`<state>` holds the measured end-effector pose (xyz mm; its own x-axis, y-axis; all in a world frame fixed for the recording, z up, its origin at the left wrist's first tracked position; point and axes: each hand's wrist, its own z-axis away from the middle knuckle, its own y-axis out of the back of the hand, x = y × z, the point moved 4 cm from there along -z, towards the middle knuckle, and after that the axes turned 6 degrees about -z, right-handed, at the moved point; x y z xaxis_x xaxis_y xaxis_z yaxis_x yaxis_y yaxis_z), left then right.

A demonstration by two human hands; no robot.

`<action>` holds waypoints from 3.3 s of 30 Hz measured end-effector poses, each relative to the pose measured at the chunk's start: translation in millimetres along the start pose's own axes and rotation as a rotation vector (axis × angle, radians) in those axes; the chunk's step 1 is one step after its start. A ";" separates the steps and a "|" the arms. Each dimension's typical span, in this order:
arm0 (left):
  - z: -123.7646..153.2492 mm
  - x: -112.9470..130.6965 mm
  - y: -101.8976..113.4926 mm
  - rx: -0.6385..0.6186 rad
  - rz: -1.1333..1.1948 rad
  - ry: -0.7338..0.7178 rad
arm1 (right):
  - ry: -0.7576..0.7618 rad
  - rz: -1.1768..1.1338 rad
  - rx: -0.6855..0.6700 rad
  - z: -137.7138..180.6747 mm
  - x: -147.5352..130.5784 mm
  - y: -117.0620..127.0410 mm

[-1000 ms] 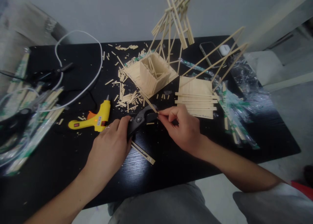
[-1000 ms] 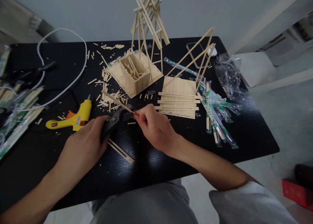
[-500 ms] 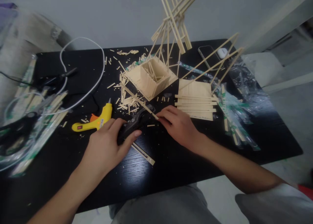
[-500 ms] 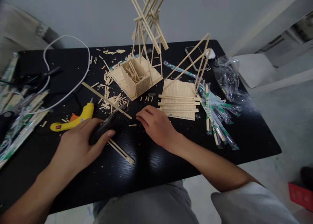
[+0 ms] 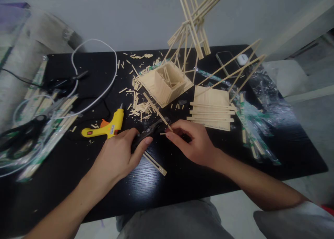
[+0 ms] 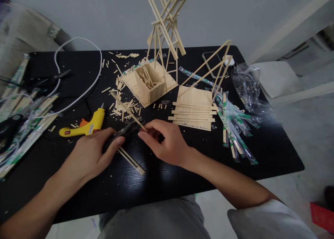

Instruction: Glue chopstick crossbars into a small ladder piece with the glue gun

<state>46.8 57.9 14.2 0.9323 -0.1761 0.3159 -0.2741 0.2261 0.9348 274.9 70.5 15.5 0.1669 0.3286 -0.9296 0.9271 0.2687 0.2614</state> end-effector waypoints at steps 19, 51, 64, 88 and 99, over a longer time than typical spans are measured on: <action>4.6 2.8 -0.7 0.127 0.071 -0.125 | -0.060 -0.101 -0.115 0.4 -9.2 4.7; 3.4 0.2 -0.7 0.131 0.050 -0.120 | -0.263 -0.385 0.023 2.5 2.4 -3.9; 7.3 2.7 1.5 0.211 0.075 -0.267 | -0.264 -0.380 -0.105 1.3 3.8 -5.7; 7.5 6.2 -1.0 0.255 0.039 -0.327 | -0.117 -0.195 -0.136 5.5 1.5 -5.8; 7.5 1.6 -3.7 0.211 -0.051 -0.276 | -0.273 -0.344 -0.122 8.3 11.3 -11.4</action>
<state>47.6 49.5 12.5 0.8552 -0.4407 0.2727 -0.2979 0.0124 0.9545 269.0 63.6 -0.1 -0.0464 -0.0446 -0.9979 0.9007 0.4301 -0.0612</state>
